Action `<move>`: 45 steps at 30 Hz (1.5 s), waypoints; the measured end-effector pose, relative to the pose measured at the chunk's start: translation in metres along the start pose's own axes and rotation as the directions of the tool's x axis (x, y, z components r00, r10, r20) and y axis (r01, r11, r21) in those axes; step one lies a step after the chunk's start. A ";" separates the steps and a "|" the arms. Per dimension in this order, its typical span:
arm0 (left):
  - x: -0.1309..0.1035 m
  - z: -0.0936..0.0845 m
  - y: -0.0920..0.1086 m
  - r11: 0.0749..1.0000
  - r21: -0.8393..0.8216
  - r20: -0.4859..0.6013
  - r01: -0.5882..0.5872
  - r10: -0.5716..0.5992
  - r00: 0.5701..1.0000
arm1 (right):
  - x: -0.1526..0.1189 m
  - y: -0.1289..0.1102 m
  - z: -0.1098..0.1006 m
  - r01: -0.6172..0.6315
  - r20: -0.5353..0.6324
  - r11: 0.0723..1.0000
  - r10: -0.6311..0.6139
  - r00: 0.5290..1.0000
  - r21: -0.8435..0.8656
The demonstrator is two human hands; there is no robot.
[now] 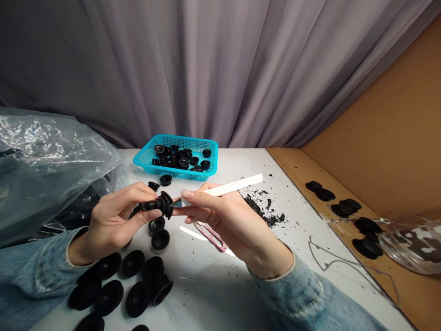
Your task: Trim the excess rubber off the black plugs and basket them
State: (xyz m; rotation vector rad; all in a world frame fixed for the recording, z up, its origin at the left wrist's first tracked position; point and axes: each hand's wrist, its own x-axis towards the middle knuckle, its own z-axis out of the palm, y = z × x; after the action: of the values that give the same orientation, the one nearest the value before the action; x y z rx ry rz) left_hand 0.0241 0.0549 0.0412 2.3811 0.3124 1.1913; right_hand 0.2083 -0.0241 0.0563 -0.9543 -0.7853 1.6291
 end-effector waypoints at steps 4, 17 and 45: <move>0.000 0.001 -0.002 1.000 0.021 -0.020 -0.012 0.012 1.000 | -0.003 0.000 0.006 0.052 -0.092 0.998 -0.056 0.994 -0.037; 0.007 -0.003 0.008 0.867 -0.148 0.298 0.476 -0.420 0.857 | -0.011 -0.012 -0.001 0.072 -0.228 0.787 -0.262 0.938 -0.613; 0.008 -0.002 0.007 0.586 -0.074 0.659 0.807 -0.578 0.480 | -0.009 -0.003 0.006 -0.005 -0.127 0.701 -0.121 0.985 -0.713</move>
State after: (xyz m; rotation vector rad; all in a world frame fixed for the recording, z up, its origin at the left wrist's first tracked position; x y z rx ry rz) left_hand 0.0273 0.0524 0.0512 1.7940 0.7073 0.0746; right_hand 0.2055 -0.0328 0.0637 -1.5682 -1.3647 1.1500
